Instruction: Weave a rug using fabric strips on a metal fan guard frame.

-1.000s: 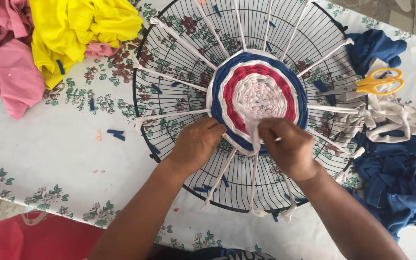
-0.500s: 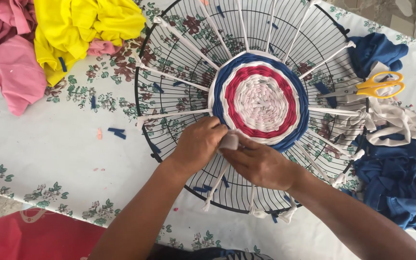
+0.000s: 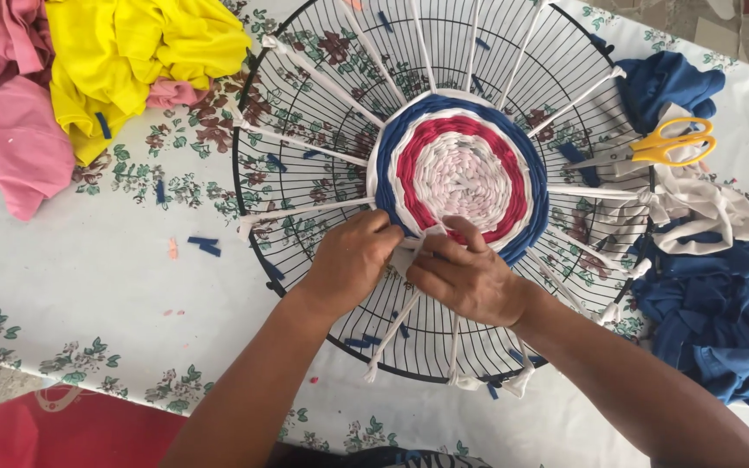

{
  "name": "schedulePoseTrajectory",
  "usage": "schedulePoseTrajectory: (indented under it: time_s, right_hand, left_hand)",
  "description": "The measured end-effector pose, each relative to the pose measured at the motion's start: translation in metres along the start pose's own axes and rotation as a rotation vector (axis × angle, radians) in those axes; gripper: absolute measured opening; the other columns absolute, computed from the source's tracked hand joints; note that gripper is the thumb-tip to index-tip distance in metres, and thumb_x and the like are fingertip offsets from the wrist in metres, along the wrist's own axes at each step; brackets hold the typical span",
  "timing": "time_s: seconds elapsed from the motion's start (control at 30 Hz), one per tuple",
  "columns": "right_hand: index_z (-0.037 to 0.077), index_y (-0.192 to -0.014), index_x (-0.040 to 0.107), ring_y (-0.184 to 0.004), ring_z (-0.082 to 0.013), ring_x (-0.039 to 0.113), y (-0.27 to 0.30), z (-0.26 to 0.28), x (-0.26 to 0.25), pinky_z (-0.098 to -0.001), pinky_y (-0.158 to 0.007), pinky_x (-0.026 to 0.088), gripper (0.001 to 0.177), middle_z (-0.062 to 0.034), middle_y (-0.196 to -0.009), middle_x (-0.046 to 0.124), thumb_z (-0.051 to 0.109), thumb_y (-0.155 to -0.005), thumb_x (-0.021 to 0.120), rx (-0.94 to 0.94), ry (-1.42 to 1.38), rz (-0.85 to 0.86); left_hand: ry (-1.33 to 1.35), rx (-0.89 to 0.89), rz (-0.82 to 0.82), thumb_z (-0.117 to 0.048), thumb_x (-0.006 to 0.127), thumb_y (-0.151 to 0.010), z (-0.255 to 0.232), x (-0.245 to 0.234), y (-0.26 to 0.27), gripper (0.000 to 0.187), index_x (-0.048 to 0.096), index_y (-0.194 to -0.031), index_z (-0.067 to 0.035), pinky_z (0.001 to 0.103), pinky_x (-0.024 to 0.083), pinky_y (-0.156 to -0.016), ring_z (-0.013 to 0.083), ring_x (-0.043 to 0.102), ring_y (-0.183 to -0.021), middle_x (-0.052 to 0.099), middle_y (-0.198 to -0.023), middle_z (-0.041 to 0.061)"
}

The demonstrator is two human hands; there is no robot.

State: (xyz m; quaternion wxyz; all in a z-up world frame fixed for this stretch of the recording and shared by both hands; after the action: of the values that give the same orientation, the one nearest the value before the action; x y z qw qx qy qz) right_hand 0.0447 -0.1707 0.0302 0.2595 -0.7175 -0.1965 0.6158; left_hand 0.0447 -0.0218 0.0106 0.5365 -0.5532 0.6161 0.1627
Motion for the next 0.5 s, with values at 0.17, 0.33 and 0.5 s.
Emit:
schedulePoseTrajectory:
  time_s: [0.17,0.33,0.5]
  right_hand:
    - [0.01,-0.1,0.069,-0.091,-0.0265,0.062,-0.002,-0.001,0.001,-0.0579,-0.101,0.044,0.028,-0.0045,-0.081,0.06,0.02,-0.108,0.044,0.019,-0.013,-0.012]
    - [0.006,-0.108,0.068,-0.08,-0.0263,0.06,-0.008,0.005,-0.006,-0.0509,-0.094,0.046,0.022,-0.0065,-0.079,0.057,0.009,-0.107,0.046,0.034,-0.036,-0.038]
    - [0.002,-0.127,0.066,-0.072,-0.028,0.064,-0.012,0.004,-0.025,-0.0446,-0.085,0.053,0.028,-0.0152,-0.091,0.064,0.0,-0.105,0.049,0.099,-0.102,-0.042]
  left_hand:
    - [0.003,-0.006,0.011,0.002,0.072,-0.084,0.0,-0.001,-0.001,0.017,0.07,-0.096,-0.01,0.032,0.06,-0.068,0.0249,0.069,-0.082,0.061,-0.084,0.007]
    - [0.035,-0.012,0.007,0.003,0.071,-0.086,0.002,0.001,0.0,0.017,0.07,-0.096,-0.01,0.032,0.06,-0.067,0.0249,0.068,-0.082,0.06,-0.084,0.007]
    - [-0.022,0.003,-0.014,0.004,0.069,-0.089,-0.001,0.0,0.0,0.017,0.072,-0.1,-0.008,0.033,0.061,-0.065,0.0254,0.069,-0.079,0.059,-0.081,0.008]
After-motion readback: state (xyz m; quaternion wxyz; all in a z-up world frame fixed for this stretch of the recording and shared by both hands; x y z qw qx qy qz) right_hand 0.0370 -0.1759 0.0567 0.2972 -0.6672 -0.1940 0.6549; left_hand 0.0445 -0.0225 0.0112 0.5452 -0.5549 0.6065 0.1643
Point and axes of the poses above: each hand's wrist, its own y-axis away from the middle knuckle, its own x-axis out of the palm, z = x × y, the point moved 6 cm from there along -y, towards the middle knuckle
